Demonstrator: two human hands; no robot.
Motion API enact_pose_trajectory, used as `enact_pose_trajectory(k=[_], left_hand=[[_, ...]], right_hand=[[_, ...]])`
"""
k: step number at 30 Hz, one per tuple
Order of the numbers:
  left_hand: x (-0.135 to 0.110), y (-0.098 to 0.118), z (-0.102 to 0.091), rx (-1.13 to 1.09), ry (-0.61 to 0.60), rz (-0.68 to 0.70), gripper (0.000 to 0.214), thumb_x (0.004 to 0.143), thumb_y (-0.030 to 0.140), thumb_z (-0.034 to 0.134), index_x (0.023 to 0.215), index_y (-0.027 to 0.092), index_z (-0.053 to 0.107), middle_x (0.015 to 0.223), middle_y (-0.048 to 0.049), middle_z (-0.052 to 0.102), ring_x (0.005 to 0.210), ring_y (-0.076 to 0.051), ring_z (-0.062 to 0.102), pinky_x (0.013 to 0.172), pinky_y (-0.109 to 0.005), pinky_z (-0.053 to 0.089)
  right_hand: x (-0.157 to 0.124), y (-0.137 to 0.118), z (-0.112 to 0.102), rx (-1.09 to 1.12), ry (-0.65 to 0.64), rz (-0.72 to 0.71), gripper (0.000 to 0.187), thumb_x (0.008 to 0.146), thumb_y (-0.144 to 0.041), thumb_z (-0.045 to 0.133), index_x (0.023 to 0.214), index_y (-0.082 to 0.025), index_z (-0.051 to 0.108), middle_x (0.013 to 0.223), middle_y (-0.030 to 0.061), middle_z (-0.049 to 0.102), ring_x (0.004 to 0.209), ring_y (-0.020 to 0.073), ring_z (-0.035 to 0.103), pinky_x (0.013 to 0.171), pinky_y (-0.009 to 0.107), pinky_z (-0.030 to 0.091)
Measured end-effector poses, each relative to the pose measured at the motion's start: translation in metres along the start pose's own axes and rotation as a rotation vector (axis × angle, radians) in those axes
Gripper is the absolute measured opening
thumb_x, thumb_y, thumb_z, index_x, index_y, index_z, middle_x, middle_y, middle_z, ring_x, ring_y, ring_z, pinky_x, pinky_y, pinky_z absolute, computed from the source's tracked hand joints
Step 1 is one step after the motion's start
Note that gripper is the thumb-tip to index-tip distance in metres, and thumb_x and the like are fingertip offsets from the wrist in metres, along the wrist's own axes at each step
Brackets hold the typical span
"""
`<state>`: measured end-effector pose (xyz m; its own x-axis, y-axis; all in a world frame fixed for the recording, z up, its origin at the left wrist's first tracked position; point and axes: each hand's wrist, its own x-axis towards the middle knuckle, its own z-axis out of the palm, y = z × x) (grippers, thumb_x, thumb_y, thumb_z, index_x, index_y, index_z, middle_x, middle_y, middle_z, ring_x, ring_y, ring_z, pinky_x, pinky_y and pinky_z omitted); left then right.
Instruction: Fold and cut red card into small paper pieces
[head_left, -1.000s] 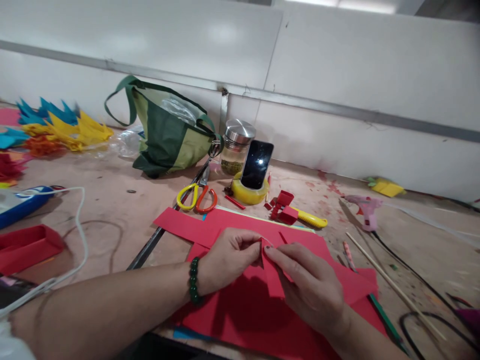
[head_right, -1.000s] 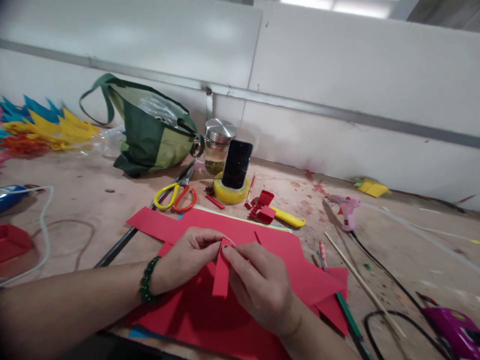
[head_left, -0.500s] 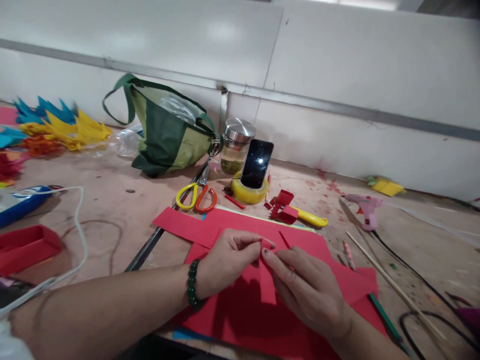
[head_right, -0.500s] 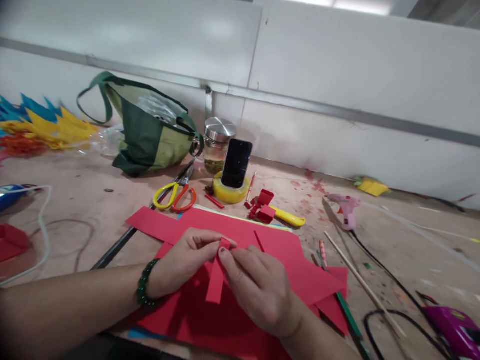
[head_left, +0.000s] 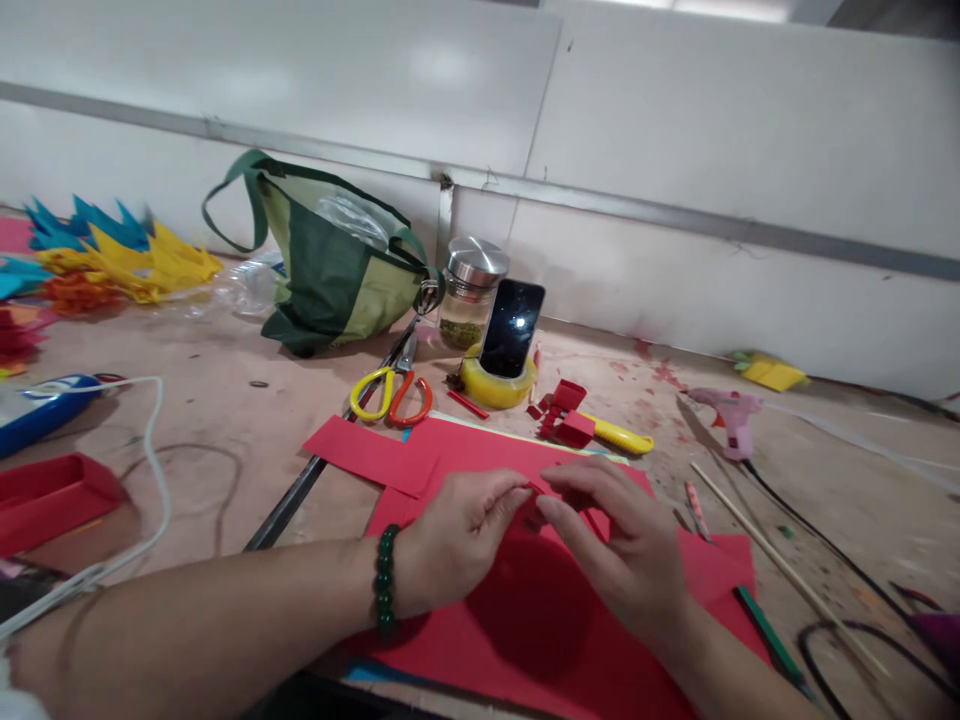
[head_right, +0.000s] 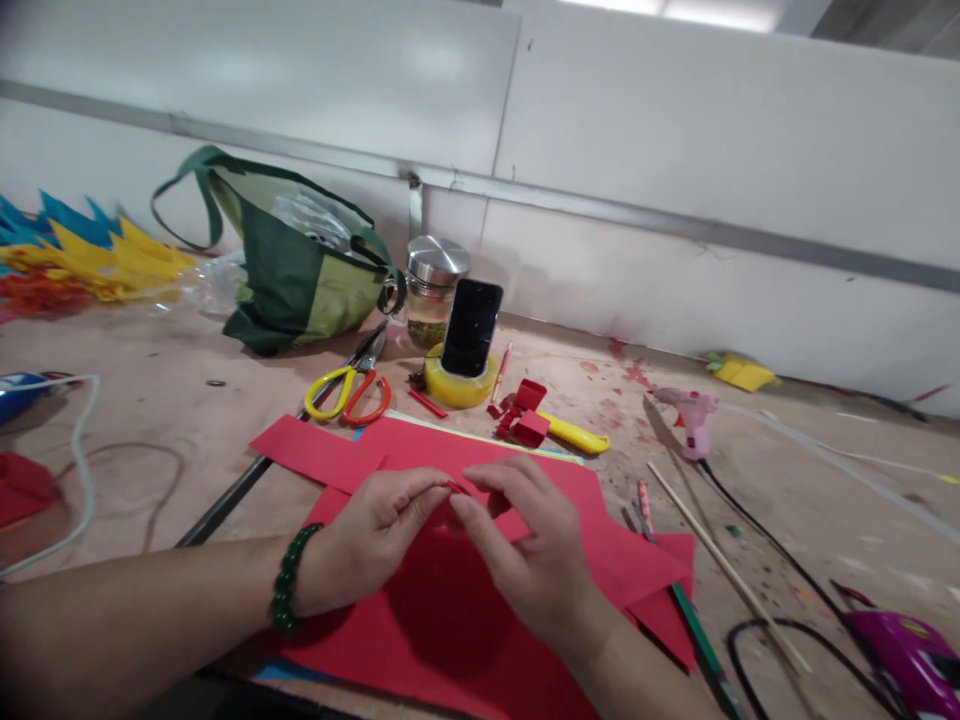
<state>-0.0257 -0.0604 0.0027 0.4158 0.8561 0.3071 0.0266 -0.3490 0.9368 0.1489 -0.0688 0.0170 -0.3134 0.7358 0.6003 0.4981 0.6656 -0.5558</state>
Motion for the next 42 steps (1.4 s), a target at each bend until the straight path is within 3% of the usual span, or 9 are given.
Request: enact_pose_trajectory(k=[5,9,16,19,22,26,30,36,42], left_hand=[[-0.002,-0.003,-0.001,0.195,-0.047,-0.038,0.032,0.096,0.029,0.036,0.072,0.015,0.053,0.064,0.0018,0.053,0.058,-0.009,0.046,0.056,-0.019,0.035],[0.000,-0.003,-0.003,0.234,-0.072,-0.080,0.027,0.093,0.027,0.040,0.069,0.016,0.048,0.060,0.0045,0.044,0.056,-0.008,0.038,0.053,-0.020,0.030],[0.003,-0.005,-0.007,0.171,-0.183,-0.120,0.028,0.089,0.028,0.047,0.065,0.015,0.051,0.058,0.0030,0.048,0.056,-0.009,0.043,0.053,-0.021,0.031],[0.007,-0.004,-0.010,-0.169,-0.153,-0.245,0.035,0.090,0.040,0.045,0.074,0.012,0.060,0.068,-0.0030,0.060,0.064,-0.013,0.055,0.060,-0.023,0.040],[0.013,-0.004,-0.011,-0.513,0.044,-0.407,0.041,0.088,0.049,0.045,0.096,0.013,0.062,0.091,-0.0091,0.066,0.074,-0.017,0.061,0.068,-0.028,0.046],[0.016,-0.006,-0.007,-0.508,0.001,-0.409,0.035,0.074,0.040,0.069,0.096,0.013,0.065,0.094,-0.0083,0.067,0.086,-0.017,0.061,0.080,-0.029,0.045],[0.014,-0.007,-0.003,-0.422,-0.096,-0.348,0.037,0.082,0.045,0.058,0.073,0.009,0.065,0.073,-0.0071,0.067,0.076,-0.017,0.061,0.077,-0.029,0.045],[0.013,-0.011,-0.006,-0.190,-0.073,-0.338,0.027,0.082,0.032,0.054,0.069,0.010,0.065,0.064,-0.0037,0.064,0.061,-0.013,0.057,0.059,-0.023,0.044],[0.008,-0.016,-0.003,-0.099,-0.125,-0.284,0.020,0.078,0.017,0.051,0.075,0.011,0.069,0.068,-0.0037,0.068,0.064,-0.013,0.059,0.063,-0.022,0.045]], right_hand=[[0.005,0.002,0.002,0.106,-0.112,0.171,0.012,0.086,-0.020,0.060,0.075,-0.019,0.063,0.068,0.0006,0.060,0.063,0.0124,0.056,0.057,0.024,0.045],[0.004,0.003,0.001,0.070,-0.120,0.221,0.016,0.087,-0.022,0.056,0.072,-0.018,0.058,0.066,-0.0001,0.057,0.060,0.0117,0.051,0.056,0.023,0.041],[0.011,0.007,-0.007,0.307,-0.375,0.427,0.016,0.086,-0.032,0.059,0.078,-0.018,0.061,0.072,0.0007,0.059,0.066,0.0123,0.052,0.059,0.023,0.041],[0.013,0.011,-0.009,0.470,-0.270,0.556,0.019,0.081,-0.033,0.066,0.072,-0.017,0.061,0.063,-0.0024,0.054,0.057,0.0084,0.046,0.053,0.020,0.037],[0.013,0.017,-0.005,0.769,-0.035,0.795,0.021,0.073,-0.036,0.074,0.073,-0.018,0.061,0.059,-0.0055,0.052,0.050,0.0050,0.044,0.048,0.016,0.035],[0.011,0.019,0.008,0.945,0.036,1.001,0.031,0.064,-0.038,0.080,0.074,-0.017,0.060,0.061,-0.0034,0.060,0.050,0.0057,0.052,0.049,0.016,0.042],[0.007,0.013,0.018,0.884,-0.090,0.939,0.032,0.068,-0.041,0.076,0.074,-0.015,0.058,0.067,0.0002,0.065,0.055,0.0105,0.061,0.053,0.021,0.047],[0.008,0.012,0.007,0.360,-0.159,0.570,0.020,0.075,-0.035,0.069,0.081,-0.017,0.062,0.067,-0.0005,0.062,0.057,0.0119,0.057,0.051,0.023,0.047],[0.009,0.013,0.002,0.435,-0.184,0.492,0.016,0.079,-0.031,0.065,0.073,-0.017,0.066,0.065,0.0007,0.066,0.059,0.0132,0.060,0.056,0.025,0.050]])
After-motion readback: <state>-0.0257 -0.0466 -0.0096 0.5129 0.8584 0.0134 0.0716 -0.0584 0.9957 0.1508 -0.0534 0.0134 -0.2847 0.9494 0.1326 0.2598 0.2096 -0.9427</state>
